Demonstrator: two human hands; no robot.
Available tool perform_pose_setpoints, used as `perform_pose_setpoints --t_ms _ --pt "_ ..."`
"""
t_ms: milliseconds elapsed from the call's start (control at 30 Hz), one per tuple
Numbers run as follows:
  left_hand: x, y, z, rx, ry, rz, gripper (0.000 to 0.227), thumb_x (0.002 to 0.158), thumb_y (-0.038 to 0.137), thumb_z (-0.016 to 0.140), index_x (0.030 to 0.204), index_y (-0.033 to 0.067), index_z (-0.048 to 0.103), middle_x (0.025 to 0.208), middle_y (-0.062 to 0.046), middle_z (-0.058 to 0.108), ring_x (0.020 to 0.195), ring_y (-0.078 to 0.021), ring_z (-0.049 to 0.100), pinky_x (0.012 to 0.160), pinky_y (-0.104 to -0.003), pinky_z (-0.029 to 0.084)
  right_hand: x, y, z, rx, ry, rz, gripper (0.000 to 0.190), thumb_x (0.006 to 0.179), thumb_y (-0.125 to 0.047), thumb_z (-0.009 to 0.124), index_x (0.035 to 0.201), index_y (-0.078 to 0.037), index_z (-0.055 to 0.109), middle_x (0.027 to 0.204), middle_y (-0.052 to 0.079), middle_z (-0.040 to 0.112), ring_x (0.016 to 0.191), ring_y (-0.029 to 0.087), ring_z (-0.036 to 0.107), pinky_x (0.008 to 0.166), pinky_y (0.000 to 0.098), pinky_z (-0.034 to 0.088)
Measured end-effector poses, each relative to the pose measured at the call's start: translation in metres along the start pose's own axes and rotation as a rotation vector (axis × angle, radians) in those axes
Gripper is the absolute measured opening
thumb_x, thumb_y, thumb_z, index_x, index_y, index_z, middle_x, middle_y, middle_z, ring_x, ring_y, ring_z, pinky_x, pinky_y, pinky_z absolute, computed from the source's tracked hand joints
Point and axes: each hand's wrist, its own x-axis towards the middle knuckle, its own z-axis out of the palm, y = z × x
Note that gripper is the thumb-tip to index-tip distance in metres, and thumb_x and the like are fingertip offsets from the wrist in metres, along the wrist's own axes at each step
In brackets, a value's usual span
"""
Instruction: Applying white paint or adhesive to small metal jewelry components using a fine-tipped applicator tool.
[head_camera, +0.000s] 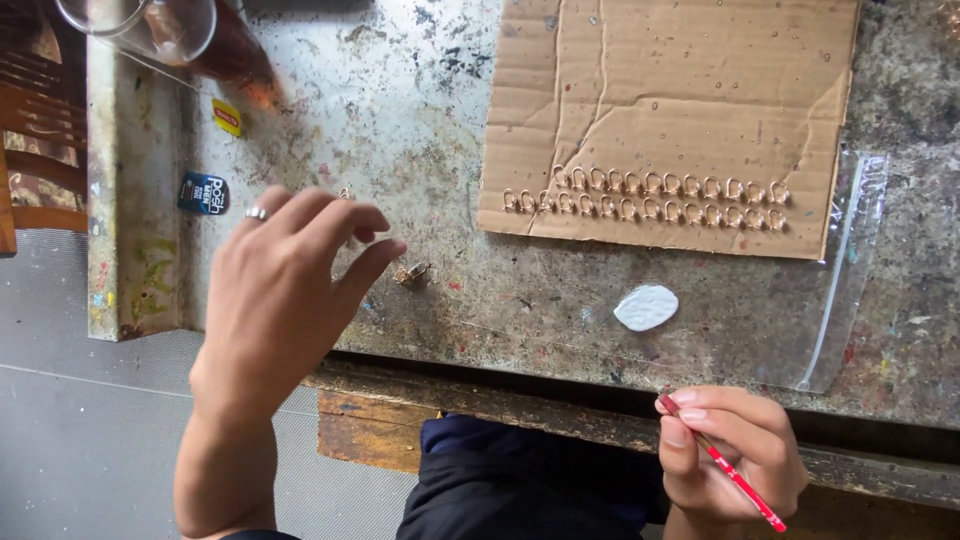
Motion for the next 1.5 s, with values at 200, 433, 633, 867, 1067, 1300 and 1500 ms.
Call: perform_pose_setpoints --t_ms 200,433,633,867,1067,1300,1500 --pt "-0.016 -0.001 0.031 -0.107 0.099 -0.024 0.014 0.1 0.029 0.076 0.099 0.0163 0.071 0.092 0.001 0.068 0.086 -0.0254 0.058 0.065 -0.041 0.049 -0.002 -0.003 0.0 -0.023 -0.001 0.024 0.021 0.092 -0.019 0.07 0.091 -0.004 0.056 0.084 0.019 0.065 0.066 0.023 0.069 0.064 0.0279 0.056" --pt "-0.024 0.002 0.038 -0.096 0.126 -0.062 0.011 0.107 0.02 0.068 0.103 0.0099 0.064 0.099 -0.007 0.061 0.099 -0.0347 0.056 0.072 -0.044 0.05 -0.004 0.0 0.001 -0.032 0.006 0.007 0.02 0.093 -0.02 0.069 0.091 -0.005 0.056 0.085 0.019 0.065 0.066 0.023 0.069 0.063 0.0273 0.057" --pt "-0.044 0.03 0.027 -0.339 0.219 -0.08 0.004 0.107 0.004 0.061 0.104 0.006 0.063 0.099 -0.004 0.072 0.086 -0.028 0.06 0.081 -0.039 0.047 0.016 -0.008 0.003 -0.055 0.022 -0.014 0.022 0.089 -0.005 0.074 0.095 -0.007 0.054 0.088 0.02 0.065 0.071 0.021 0.071 0.068 0.0272 0.063" --pt "-0.05 0.093 0.04 -0.911 0.243 0.086 0.016 0.095 0.012 0.06 0.087 0.0067 0.074 0.078 -0.003 0.072 0.067 -0.0134 0.066 0.063 -0.023 0.054 0.062 -0.012 0.002 -0.155 -0.162 -0.112 0.011 0.091 0.005 0.072 0.094 0.003 0.062 0.093 0.02 0.066 0.085 0.029 0.073 0.082 0.0355 0.069" --pt "-0.063 0.107 0.087 -1.204 0.17 0.213 0.009 0.089 0.01 0.076 0.089 0.0061 0.068 0.085 -0.007 0.08 0.074 -0.0151 0.08 0.069 -0.022 0.063 0.064 -0.004 0.0 -0.291 -0.203 -0.123 0.02 0.091 0.002 0.081 0.089 -0.005 0.062 0.092 0.011 0.074 0.09 0.029 0.064 0.089 0.0382 0.056" --pt "-0.064 0.108 0.099 -1.213 0.182 0.268 0.022 0.084 0.013 0.084 0.087 0.0068 0.063 0.084 -0.007 0.077 0.072 -0.0135 0.077 0.068 -0.021 0.062 0.059 0.0 0.0 -0.288 -0.201 -0.151 0.021 0.092 0.005 0.081 0.091 -0.006 0.064 0.095 0.01 0.073 0.09 0.031 0.061 0.085 0.0373 0.058" --pt "-0.061 0.107 0.094 -1.218 0.144 0.25 0.009 0.089 0.012 0.078 0.089 0.0088 0.069 0.085 -0.005 0.075 0.07 -0.0106 0.075 0.065 -0.019 0.061 0.058 0.001 -0.001 -0.29 -0.204 -0.153 0.021 0.092 0.005 0.083 0.093 -0.007 0.065 0.098 0.009 0.074 0.091 0.03 0.06 0.085 0.0349 0.057"
